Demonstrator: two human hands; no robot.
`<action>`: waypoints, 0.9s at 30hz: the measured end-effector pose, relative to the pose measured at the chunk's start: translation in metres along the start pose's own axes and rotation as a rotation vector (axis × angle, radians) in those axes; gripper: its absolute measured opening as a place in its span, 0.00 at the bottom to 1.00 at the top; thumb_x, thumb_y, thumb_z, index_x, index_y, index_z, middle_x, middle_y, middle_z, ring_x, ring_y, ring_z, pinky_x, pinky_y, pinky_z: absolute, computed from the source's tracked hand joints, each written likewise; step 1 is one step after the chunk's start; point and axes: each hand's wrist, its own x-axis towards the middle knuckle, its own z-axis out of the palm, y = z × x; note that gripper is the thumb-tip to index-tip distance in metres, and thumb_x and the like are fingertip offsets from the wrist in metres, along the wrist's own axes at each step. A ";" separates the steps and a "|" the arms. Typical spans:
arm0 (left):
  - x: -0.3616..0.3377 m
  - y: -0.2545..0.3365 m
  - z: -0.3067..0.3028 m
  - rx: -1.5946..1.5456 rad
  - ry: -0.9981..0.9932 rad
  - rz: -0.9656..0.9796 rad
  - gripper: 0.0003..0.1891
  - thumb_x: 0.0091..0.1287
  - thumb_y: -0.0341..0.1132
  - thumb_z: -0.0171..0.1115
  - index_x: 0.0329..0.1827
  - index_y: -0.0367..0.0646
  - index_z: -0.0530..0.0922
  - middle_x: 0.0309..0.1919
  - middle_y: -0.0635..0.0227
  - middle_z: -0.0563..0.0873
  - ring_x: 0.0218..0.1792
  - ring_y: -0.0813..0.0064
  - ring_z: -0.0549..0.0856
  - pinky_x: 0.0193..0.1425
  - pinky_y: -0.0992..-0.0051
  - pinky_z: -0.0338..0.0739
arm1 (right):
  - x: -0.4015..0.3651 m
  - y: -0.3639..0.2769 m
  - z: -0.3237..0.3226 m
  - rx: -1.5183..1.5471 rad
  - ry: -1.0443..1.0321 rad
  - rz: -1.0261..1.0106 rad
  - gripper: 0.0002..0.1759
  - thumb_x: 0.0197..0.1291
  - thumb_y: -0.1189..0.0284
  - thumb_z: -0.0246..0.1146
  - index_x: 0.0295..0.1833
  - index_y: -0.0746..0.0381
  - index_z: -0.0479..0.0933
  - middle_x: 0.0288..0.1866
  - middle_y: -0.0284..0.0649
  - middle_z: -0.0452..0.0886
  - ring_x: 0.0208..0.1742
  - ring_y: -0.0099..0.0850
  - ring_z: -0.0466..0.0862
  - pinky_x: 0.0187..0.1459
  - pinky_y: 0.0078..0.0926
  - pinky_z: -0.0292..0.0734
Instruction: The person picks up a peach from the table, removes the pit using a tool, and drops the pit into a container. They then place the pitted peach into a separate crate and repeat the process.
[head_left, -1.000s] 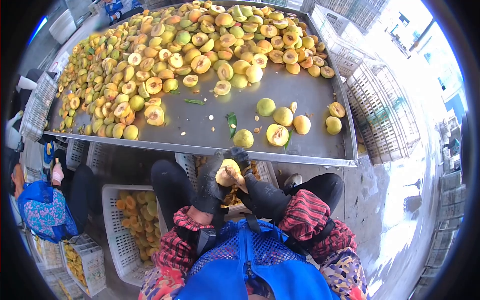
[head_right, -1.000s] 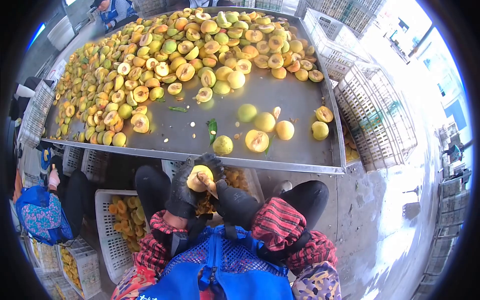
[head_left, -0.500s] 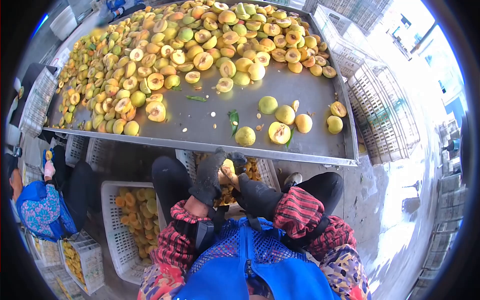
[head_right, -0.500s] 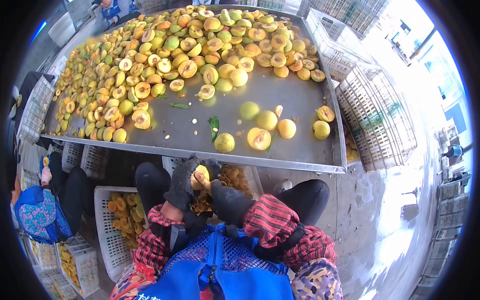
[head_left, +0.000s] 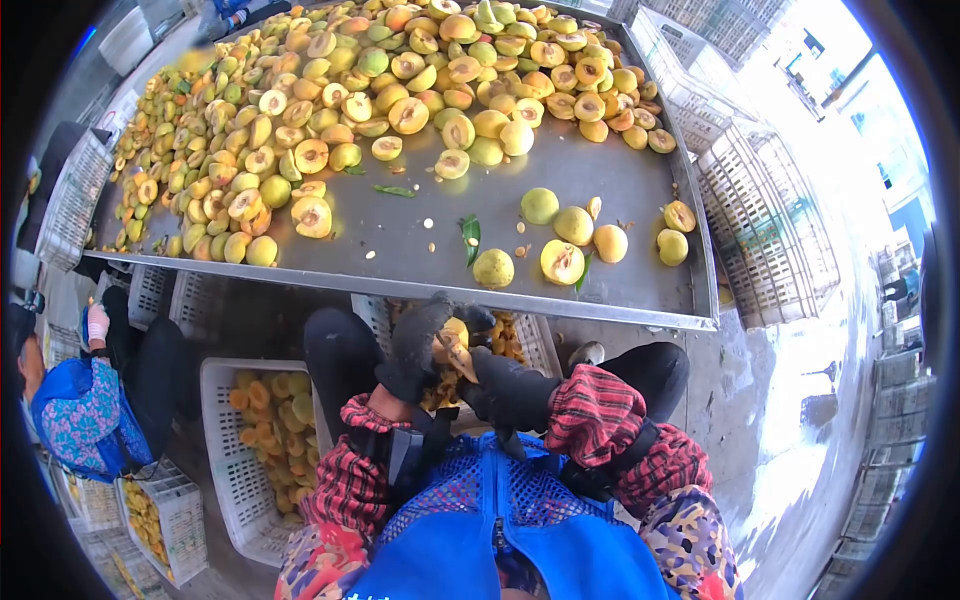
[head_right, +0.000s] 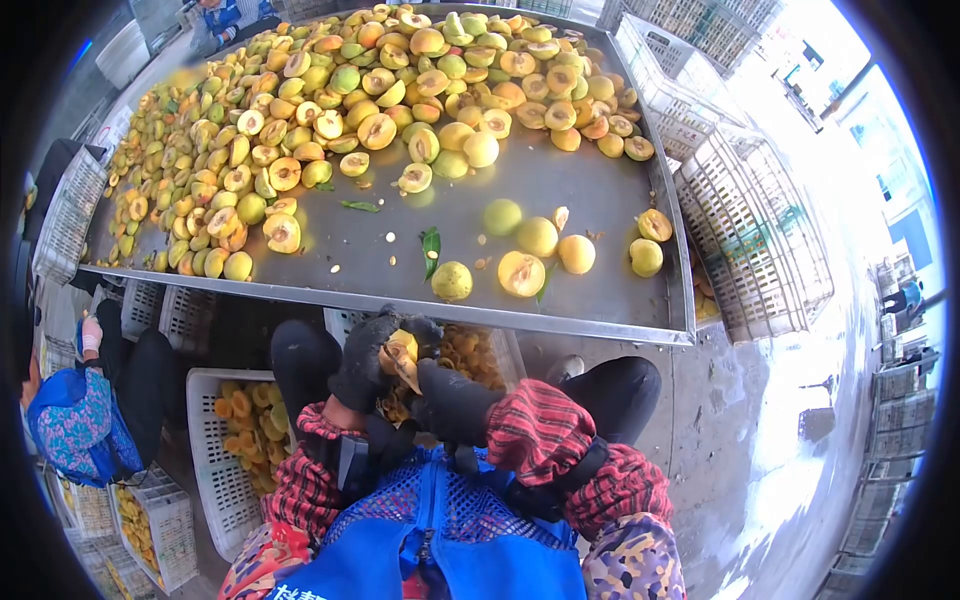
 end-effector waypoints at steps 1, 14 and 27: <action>0.003 0.003 -0.003 -0.024 -0.029 -0.022 0.20 0.55 0.37 0.63 0.48 0.35 0.76 0.47 0.51 0.80 0.50 0.52 0.78 0.56 0.61 0.71 | 0.004 0.007 0.004 -0.147 0.045 -0.040 0.17 0.61 0.69 0.57 0.49 0.66 0.61 0.26 0.39 0.72 0.17 0.29 0.77 0.14 0.26 0.72; 0.000 0.022 -0.001 -0.251 0.179 -0.116 0.26 0.63 0.50 0.52 0.49 0.32 0.76 0.42 0.56 0.83 0.43 0.63 0.81 0.53 0.66 0.72 | 0.008 0.003 0.000 0.738 -0.253 0.124 0.14 0.61 0.67 0.58 0.48 0.62 0.66 0.23 0.35 0.72 0.16 0.21 0.72 0.17 0.21 0.70; -0.009 -0.013 0.021 -0.532 0.020 -0.184 0.25 0.66 0.48 0.45 0.42 0.29 0.79 0.38 0.56 0.84 0.36 0.70 0.84 0.46 0.74 0.78 | 0.006 0.021 0.007 0.753 -0.279 -0.017 0.14 0.60 0.68 0.58 0.48 0.62 0.68 0.28 0.33 0.73 0.24 0.20 0.74 0.24 0.19 0.70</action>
